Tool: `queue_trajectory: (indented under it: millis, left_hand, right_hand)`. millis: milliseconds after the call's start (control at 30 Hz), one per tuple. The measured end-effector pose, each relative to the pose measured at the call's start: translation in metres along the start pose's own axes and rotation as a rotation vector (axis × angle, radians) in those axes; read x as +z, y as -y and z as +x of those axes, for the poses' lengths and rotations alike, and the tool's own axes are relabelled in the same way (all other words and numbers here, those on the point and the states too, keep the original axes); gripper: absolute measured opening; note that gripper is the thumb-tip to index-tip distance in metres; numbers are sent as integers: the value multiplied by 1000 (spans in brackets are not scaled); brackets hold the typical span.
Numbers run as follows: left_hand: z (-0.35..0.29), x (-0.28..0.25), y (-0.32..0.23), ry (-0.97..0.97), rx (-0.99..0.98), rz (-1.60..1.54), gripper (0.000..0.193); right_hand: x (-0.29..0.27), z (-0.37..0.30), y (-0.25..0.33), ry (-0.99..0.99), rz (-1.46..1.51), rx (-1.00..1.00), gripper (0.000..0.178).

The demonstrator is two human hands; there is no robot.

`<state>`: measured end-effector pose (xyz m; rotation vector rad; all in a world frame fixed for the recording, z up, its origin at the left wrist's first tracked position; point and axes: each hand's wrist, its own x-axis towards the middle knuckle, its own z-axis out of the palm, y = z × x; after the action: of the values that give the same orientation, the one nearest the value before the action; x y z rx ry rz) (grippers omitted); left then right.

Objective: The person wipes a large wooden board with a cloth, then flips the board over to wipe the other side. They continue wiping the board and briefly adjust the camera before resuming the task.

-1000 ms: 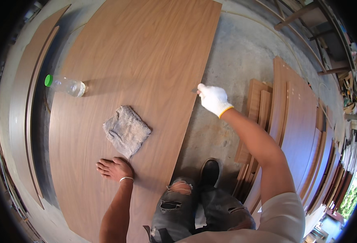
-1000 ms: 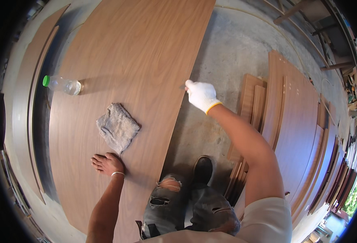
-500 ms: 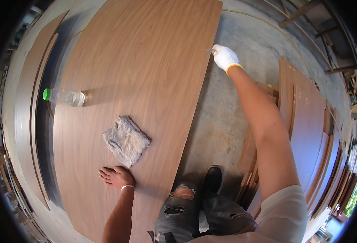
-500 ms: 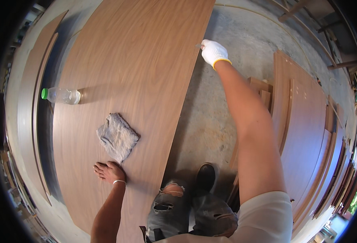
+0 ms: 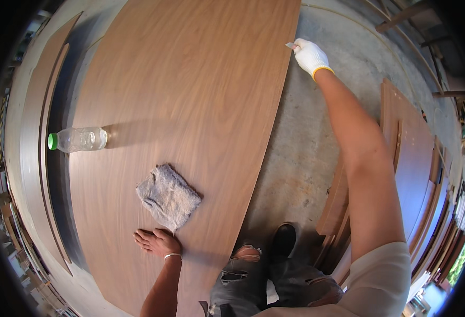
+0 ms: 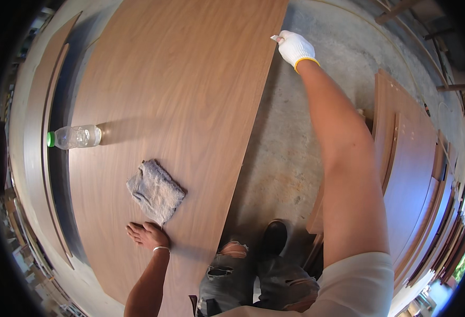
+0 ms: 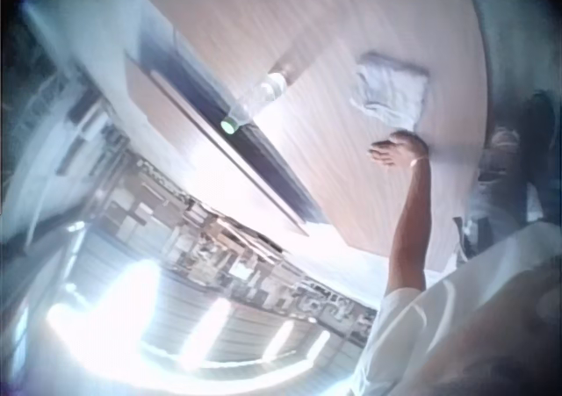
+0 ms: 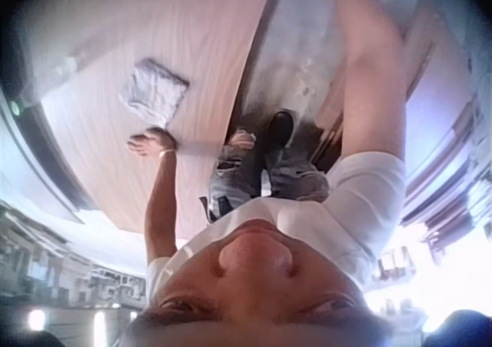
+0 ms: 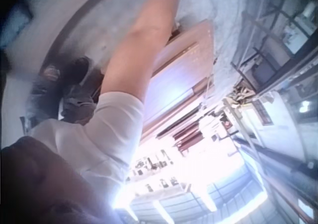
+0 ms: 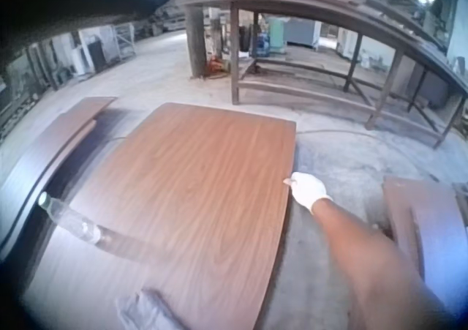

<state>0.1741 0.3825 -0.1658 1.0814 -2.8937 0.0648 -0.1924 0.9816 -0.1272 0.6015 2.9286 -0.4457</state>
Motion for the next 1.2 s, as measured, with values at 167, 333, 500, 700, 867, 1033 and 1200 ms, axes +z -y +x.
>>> queue_trajectory:
  millis: [167,333,500,700,867,1033,1200]
  left_hand:
    - [0,4,6,-19,20,6,73]
    - [0,2,3,-14,25,9,73]
    - [3,4,7,-17,35,19,73]
    - [5,7,7,-3,13,79,73]
    - [6,2,-2,33,-33,87,74]
    - [6,6,-1,-10,-30,67,73]
    - [8,8,-1,2,-44,103,73]
  right_hand:
    - [-6,18,-1,14,-10,-4,33]
    - [-3,16,-4,28,57,-16,31]
    - [-2,0,-5,54,-7,-122,28]
    - [11,-42,-1,40,14,-164,24]
    - [11,-79,13,79,-58,-177,21]
    - [22,-122,16,76,0,-240,19]
    - [30,-175,33,123,-46,-260,19]
